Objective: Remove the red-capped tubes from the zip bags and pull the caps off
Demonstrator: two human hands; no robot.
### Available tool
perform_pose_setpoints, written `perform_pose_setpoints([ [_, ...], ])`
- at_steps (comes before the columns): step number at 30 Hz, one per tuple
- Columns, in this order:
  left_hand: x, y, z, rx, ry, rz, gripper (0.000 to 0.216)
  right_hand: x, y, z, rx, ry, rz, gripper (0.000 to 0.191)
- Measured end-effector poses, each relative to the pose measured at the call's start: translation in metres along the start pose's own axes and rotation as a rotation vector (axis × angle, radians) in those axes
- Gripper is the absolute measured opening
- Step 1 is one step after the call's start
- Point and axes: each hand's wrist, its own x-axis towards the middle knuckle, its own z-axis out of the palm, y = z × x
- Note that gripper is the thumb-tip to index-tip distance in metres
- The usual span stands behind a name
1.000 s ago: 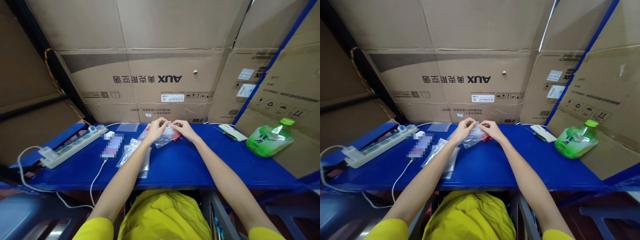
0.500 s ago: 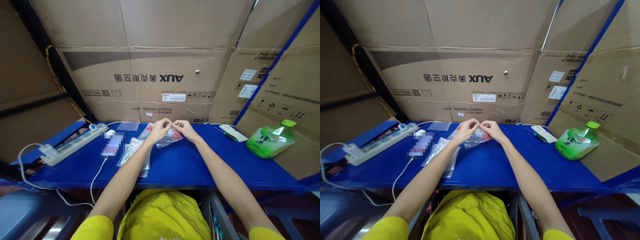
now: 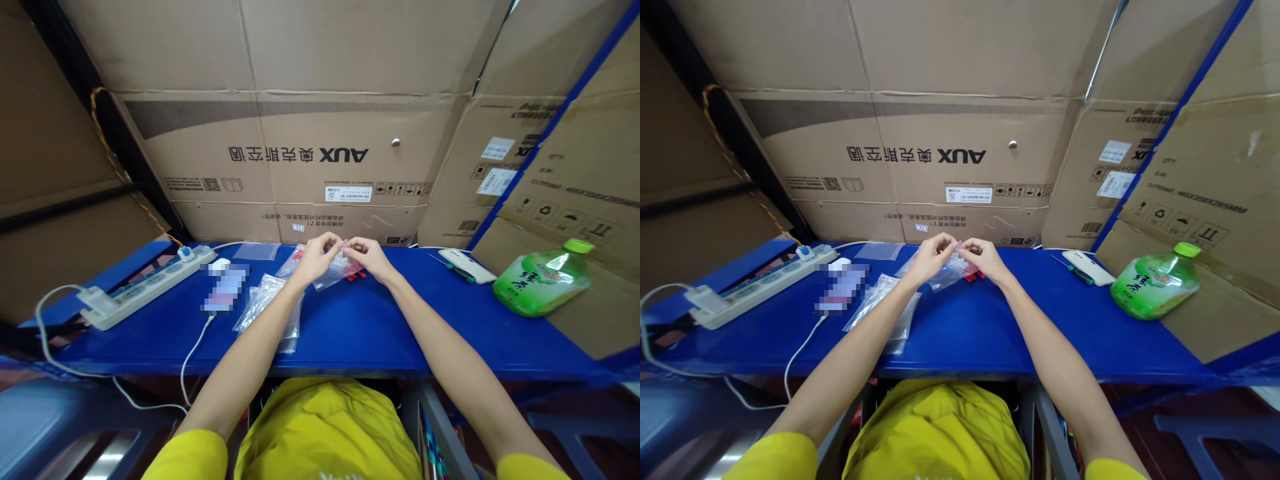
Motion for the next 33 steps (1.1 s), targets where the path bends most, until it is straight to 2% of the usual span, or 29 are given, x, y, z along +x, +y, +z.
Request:
perform_pose_setpoints([
  [8,-0.0019,0.0037,0.0035,0.031,-0.004,0.050,0.029,-0.0003,-0.0026,0.0031,-0.017,0.053,-0.058,0.037],
  [16,-0.0008,0.0054,-0.0001,0.003,-0.053,0.038,0.031,0.0002,-0.0020,0.0013,-0.043,0.071,-0.076,0.037],
  [25,-0.0008,0.0061,-0.0012,0.074,-0.006,0.106,0.032,-0.0004,-0.0031,0.0055,-0.027,0.113,-0.119,0.038],
  [33,-0.0015,0.0055,0.0002,0.037,-0.015,0.078,0.032,-0.0002,-0.0022,0.0046,-0.045,0.098,-0.119,0.038],
])
